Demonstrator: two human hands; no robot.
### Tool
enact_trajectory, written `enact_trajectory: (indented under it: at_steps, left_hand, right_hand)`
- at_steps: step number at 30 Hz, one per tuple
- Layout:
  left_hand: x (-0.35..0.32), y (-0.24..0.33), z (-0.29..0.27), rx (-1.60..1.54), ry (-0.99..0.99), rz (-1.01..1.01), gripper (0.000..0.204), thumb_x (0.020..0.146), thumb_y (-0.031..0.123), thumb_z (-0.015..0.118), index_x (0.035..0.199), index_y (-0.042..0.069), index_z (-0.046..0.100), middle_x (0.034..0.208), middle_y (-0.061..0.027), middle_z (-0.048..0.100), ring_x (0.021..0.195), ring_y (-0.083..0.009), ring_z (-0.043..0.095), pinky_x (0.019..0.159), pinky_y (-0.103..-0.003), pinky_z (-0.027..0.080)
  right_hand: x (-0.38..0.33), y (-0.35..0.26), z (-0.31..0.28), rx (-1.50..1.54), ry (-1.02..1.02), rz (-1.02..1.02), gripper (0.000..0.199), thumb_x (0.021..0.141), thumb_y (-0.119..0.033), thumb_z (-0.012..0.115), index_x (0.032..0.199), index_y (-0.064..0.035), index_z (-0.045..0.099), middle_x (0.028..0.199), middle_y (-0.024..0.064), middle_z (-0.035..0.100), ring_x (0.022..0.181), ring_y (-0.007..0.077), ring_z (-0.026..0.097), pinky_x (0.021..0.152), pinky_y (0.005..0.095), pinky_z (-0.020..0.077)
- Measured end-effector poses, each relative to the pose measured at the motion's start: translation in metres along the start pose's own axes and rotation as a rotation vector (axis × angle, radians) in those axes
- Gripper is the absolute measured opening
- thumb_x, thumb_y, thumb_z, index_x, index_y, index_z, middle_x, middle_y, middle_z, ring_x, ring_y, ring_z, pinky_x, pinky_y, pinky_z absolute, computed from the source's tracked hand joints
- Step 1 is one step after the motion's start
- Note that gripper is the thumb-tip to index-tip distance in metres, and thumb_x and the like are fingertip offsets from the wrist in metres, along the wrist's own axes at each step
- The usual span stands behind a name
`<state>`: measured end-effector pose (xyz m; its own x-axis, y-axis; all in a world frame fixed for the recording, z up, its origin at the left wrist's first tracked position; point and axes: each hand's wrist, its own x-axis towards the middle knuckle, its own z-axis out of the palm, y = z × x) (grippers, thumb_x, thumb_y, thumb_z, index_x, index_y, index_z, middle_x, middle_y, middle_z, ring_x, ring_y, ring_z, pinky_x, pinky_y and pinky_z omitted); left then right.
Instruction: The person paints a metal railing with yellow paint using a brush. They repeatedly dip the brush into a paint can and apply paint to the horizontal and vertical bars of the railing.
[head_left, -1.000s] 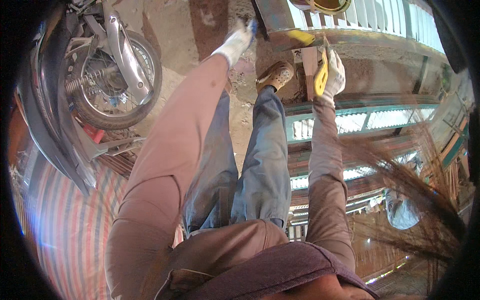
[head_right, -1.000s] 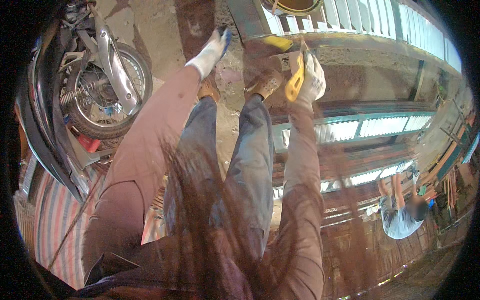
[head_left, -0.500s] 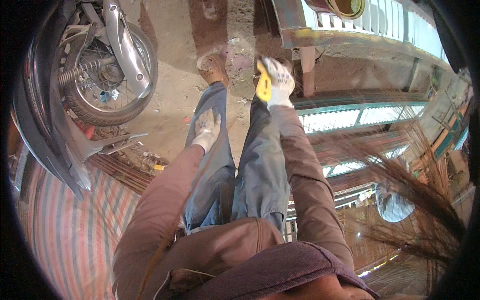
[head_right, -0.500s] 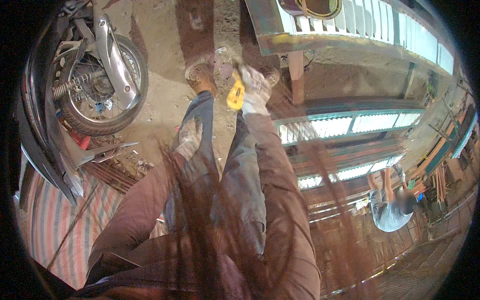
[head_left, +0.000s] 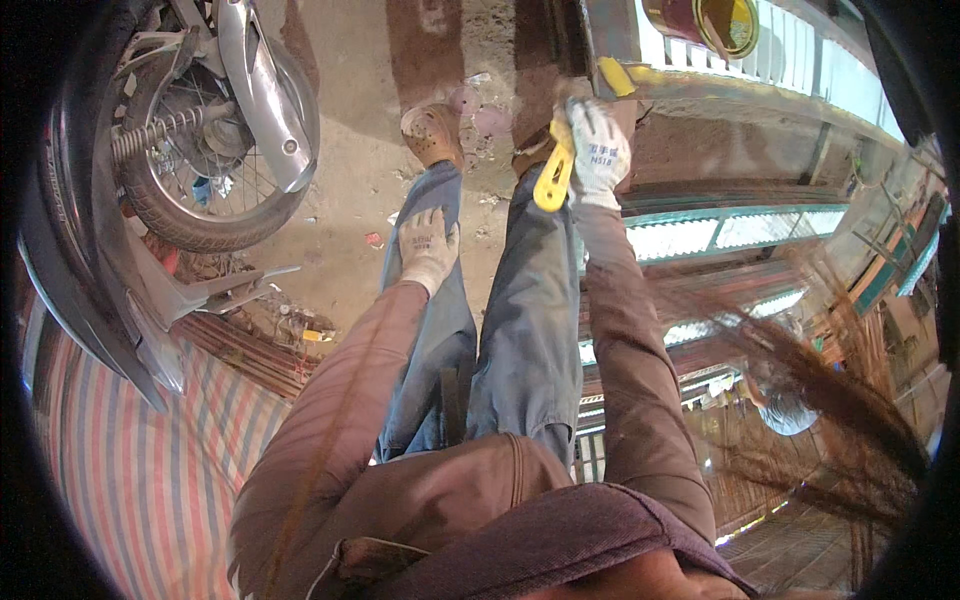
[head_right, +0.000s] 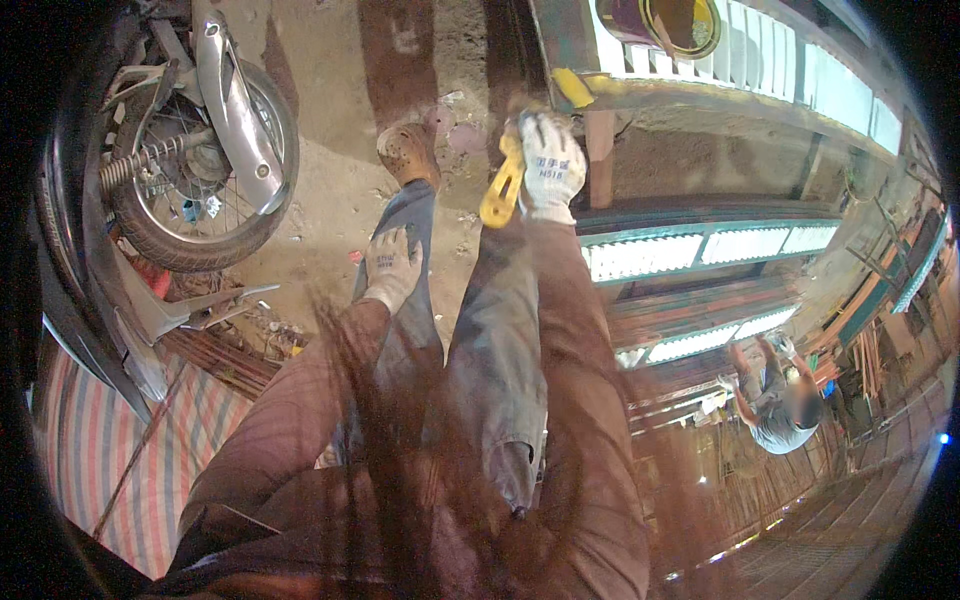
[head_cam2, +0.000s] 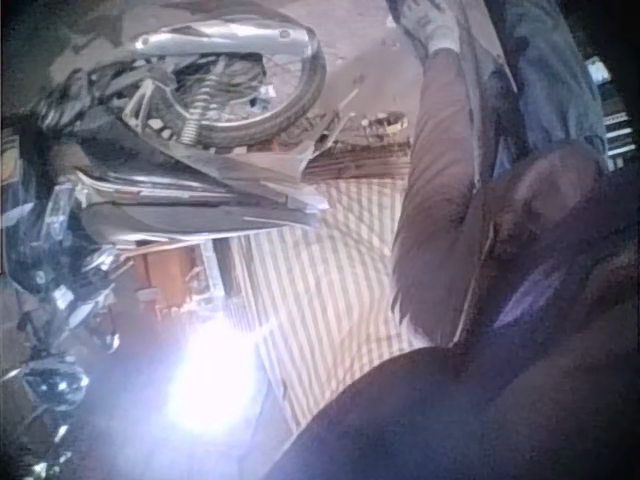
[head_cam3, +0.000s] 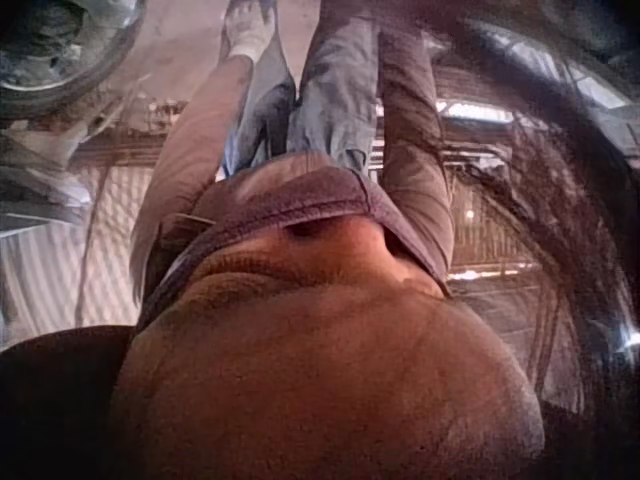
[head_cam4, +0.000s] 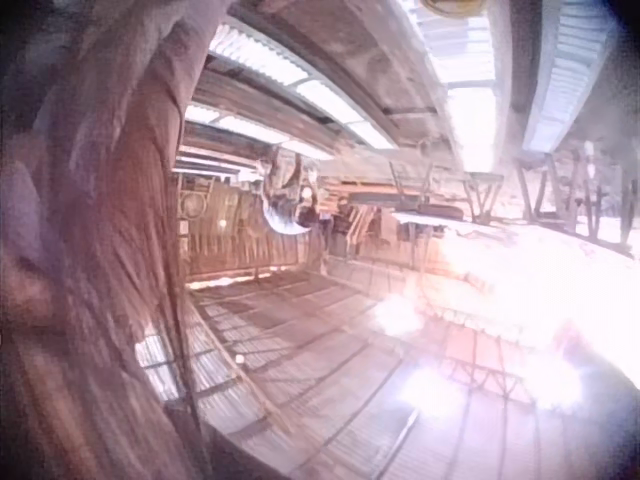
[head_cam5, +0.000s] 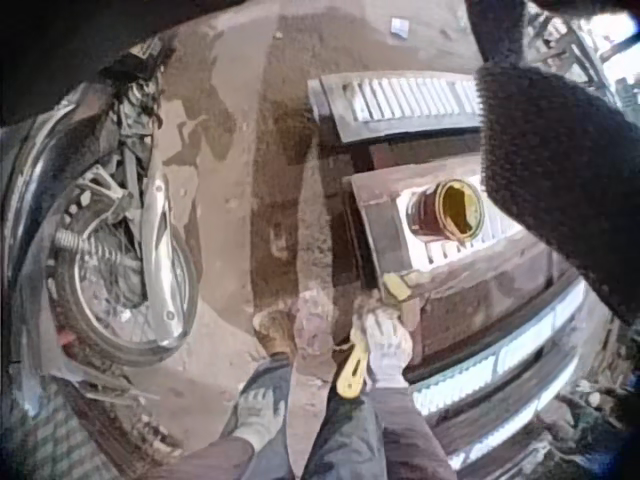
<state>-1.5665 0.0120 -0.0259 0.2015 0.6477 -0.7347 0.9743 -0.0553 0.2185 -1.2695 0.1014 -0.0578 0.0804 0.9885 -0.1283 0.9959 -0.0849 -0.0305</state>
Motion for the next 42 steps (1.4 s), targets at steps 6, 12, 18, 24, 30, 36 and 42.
enact_trajectory:
  at_steps: [6,12,18,24,30,36,42]
  left_hand:
    - [0.003,-0.02,-0.002,-0.026,0.051,0.044,0.045,0.089,0.035,0.057,0.121,0.004,0.059,0.122,-0.0139,0.06,0.117,-0.0299,0.053,0.101,-0.047,0.038]
    - [0.013,-0.029,-0.015,0.0,0.044,0.093,0.045,0.088,0.033,0.058,0.122,0.004,0.059,0.12,-0.014,0.061,0.114,-0.0307,0.055,0.099,-0.047,0.04]
    - [0.012,-0.046,-0.02,0.012,0.064,0.15,0.044,0.087,0.031,0.058,0.12,0.003,0.059,0.12,-0.015,0.061,0.113,-0.0319,0.055,0.098,-0.047,0.041]
    - [0.02,-0.054,-0.024,-0.001,0.024,0.143,0.042,0.086,0.029,0.059,0.119,0.004,0.06,0.12,-0.0137,0.061,0.115,-0.0311,0.054,0.099,-0.048,0.039]
    - [0.031,-0.058,-0.043,0.066,0.053,0.126,0.04,0.086,0.029,0.059,0.119,0.006,0.06,0.12,-0.0129,0.06,0.116,-0.0296,0.054,0.1,-0.047,0.038]
    - [0.077,-0.05,-0.082,0.125,-0.004,0.11,0.041,0.086,0.029,0.058,0.121,0.007,0.057,0.12,-0.0125,0.06,0.114,-0.03,0.055,0.1,-0.047,0.038]
    - [0.126,-0.042,-0.125,0.218,0.017,0.133,0.044,0.086,0.032,0.058,0.124,0.009,0.057,0.12,-0.0105,0.059,0.111,-0.0299,0.056,0.097,-0.048,0.04]
  right_hand:
    - [0.024,0.014,-0.034,0.306,0.161,0.521,0.034,0.09,-0.006,0.054,0.122,-0.0073,0.064,0.118,0.014,0.066,0.108,0.0315,0.063,0.096,0.0381,0.0496]
    - [-0.001,0.003,-0.009,0.383,-0.032,0.134,0.036,0.088,-0.018,0.061,0.124,-0.0174,0.065,0.12,0.0074,0.066,0.108,0.0263,0.064,0.094,0.0347,0.0497]
    - [0.054,0.021,-0.021,0.483,0.227,0.463,0.035,0.091,-0.011,0.053,0.124,-0.0088,0.064,0.124,0.0126,0.065,0.113,0.0286,0.062,0.099,0.0355,0.0476]
    - [0.007,0.013,-0.003,0.208,0.006,-0.088,0.038,0.089,-0.017,0.054,0.126,-0.0225,0.061,0.123,0.0059,0.064,0.11,0.0229,0.063,0.091,0.0334,0.0509]
    - [0.034,0.014,-0.03,0.258,0.238,0.565,0.028,0.095,-0.023,0.06,0.119,-0.0093,0.065,0.117,0.0112,0.066,0.107,0.0267,0.064,0.092,0.0334,0.0508]
    - [0.064,-0.036,-0.018,-0.029,-0.049,0.427,0.042,0.091,-0.017,0.053,0.132,-0.0156,0.058,0.129,0.0086,0.061,0.114,0.0242,0.06,0.097,0.0351,0.047]
    - [0.008,-0.01,0.003,0.361,0.226,0.519,0.033,0.091,-0.016,0.056,0.123,-0.0094,0.062,0.122,0.0127,0.063,0.11,0.0291,0.061,0.095,0.0373,0.0483]
